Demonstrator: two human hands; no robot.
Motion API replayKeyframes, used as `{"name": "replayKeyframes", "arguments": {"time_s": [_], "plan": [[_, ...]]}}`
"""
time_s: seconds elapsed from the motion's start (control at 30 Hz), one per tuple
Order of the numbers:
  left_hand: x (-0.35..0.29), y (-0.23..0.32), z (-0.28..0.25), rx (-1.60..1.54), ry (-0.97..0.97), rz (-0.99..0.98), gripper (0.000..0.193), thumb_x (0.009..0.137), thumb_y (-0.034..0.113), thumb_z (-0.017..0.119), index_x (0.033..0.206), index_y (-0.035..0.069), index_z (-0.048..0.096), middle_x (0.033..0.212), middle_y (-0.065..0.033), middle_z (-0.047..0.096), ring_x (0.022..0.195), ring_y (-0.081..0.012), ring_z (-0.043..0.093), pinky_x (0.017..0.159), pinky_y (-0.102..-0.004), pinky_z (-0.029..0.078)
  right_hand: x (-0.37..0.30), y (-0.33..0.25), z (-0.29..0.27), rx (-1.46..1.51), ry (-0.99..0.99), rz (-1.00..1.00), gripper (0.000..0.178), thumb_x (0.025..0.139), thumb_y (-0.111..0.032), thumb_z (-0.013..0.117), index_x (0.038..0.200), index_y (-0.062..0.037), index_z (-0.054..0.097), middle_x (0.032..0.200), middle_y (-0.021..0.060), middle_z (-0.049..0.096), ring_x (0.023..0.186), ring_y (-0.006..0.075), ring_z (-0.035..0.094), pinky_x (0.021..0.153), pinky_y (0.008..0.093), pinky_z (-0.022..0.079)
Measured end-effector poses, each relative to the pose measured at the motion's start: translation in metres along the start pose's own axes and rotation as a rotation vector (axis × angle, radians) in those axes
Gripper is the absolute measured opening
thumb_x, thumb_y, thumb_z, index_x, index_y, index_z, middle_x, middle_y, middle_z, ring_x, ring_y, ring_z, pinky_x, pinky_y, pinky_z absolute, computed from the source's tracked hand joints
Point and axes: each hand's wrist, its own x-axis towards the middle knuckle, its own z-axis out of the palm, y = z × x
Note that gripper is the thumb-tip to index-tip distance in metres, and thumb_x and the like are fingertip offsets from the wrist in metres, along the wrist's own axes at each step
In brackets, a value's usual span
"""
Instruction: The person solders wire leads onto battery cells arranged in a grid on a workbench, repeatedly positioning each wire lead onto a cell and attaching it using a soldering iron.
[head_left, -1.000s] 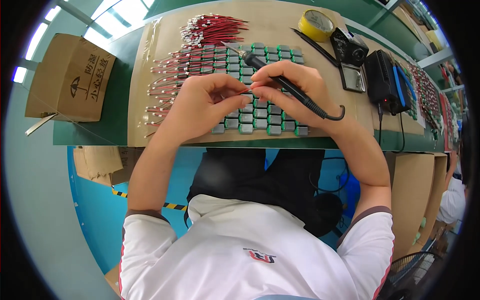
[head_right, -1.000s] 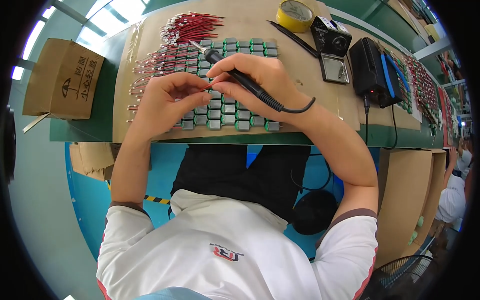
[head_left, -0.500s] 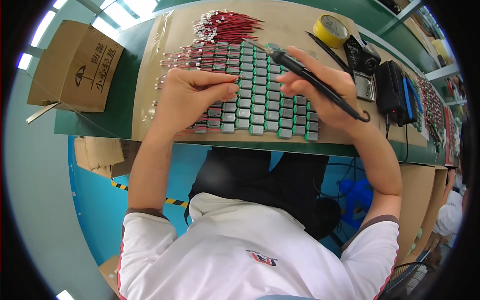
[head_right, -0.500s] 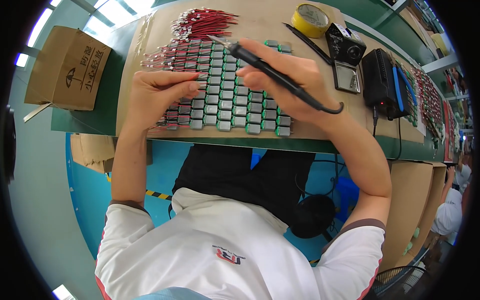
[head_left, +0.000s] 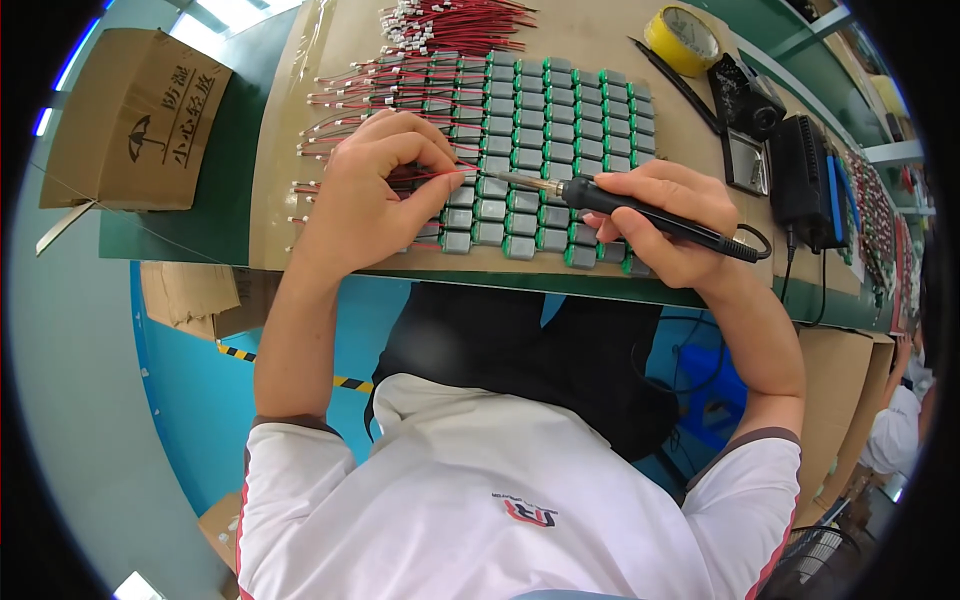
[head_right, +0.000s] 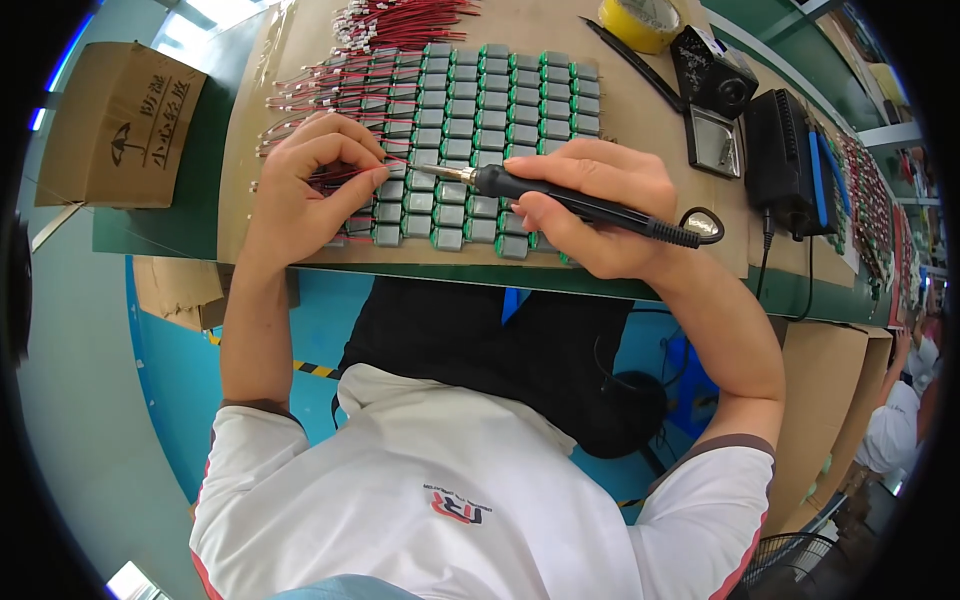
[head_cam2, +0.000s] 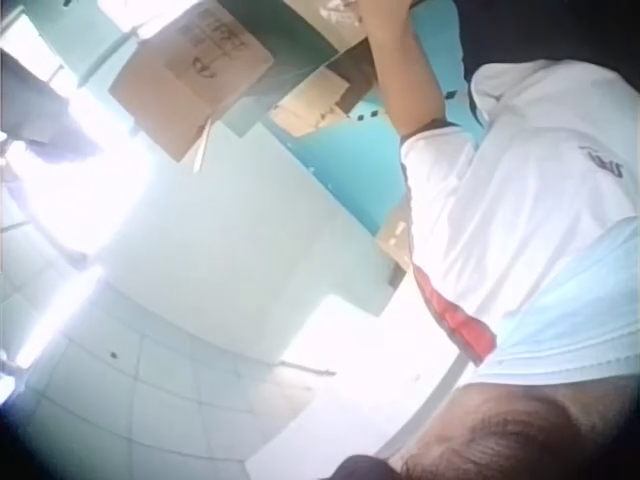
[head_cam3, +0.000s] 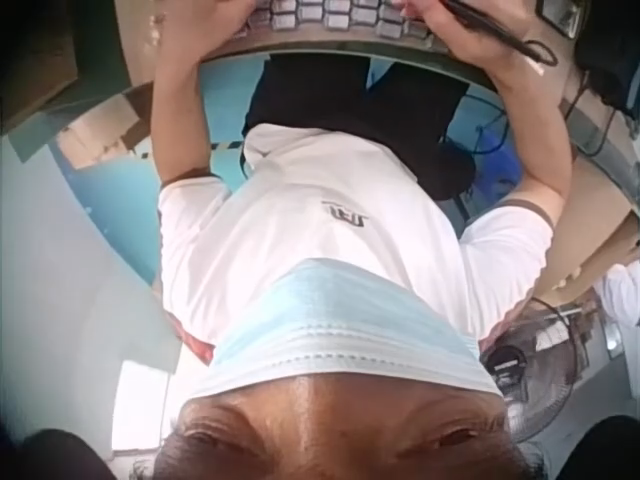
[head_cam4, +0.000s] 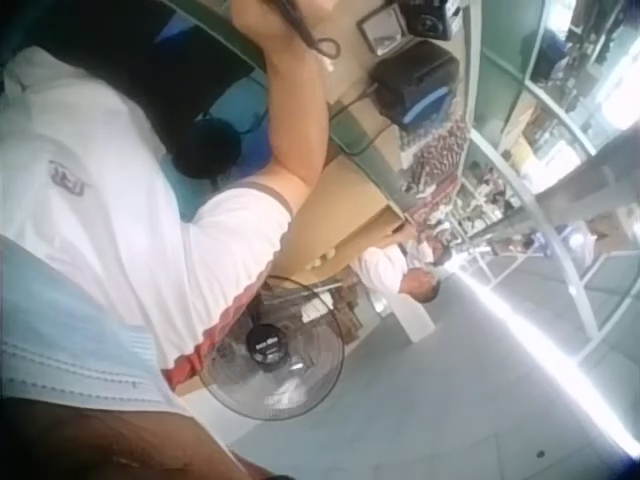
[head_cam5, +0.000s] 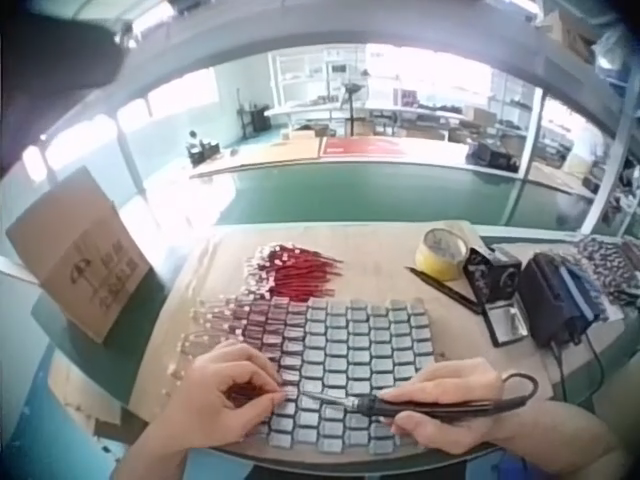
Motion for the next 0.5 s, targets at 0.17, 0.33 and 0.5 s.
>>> {"name": "replayKeyframes", "arguments": {"time_s": [0.17, 0.33, 0.5], "plan": [[-0.002, -0.001, 0.003, 0.049, -0.007, 0.038, 0.009, 0.083, 0.002, 0.083, 0.085, 0.000, 0.075, 0.093, -0.0052, 0.073, 0.091, -0.0240, 0.067, 0.079, -0.0363, 0.056, -0.001, 0.001, 0.003, -0.001, 0.002, -0.011, 0.029, 0.094, 0.008, 0.066, 0.121, 0.0139, 0.074, 0.099, 0.0229, 0.076, 0.081, 0.0241, 0.082, 0.072, 0.0320, 0.067], [-0.002, -0.002, 0.004, 0.051, -0.001, 0.031, 0.009, 0.083, 0.002, 0.084, 0.084, 0.000, 0.075, 0.093, -0.0052, 0.073, 0.091, -0.0242, 0.067, 0.079, -0.0367, 0.055, -0.001, 0.005, 0.010, -0.025, 0.091, -0.053, 0.031, 0.087, 0.002, 0.080, 0.118, 0.0073, 0.079, 0.084, 0.0131, 0.077, 0.071, 0.0184, 0.074, 0.060, 0.0290, 0.057], [-0.001, -0.004, 0.005, 0.098, -0.013, 0.080, 0.009, 0.086, 0.000, 0.083, 0.087, -0.002, 0.074, 0.097, -0.0066, 0.072, 0.090, -0.0185, 0.067, 0.076, -0.0298, 0.053, -0.001, 0.008, 0.010, -0.039, 0.085, -0.074, 0.030, 0.087, 0.001, 0.081, 0.117, 0.0068, 0.080, 0.084, 0.0137, 0.077, 0.070, 0.0204, 0.072, 0.059, 0.0300, 0.055]]}}
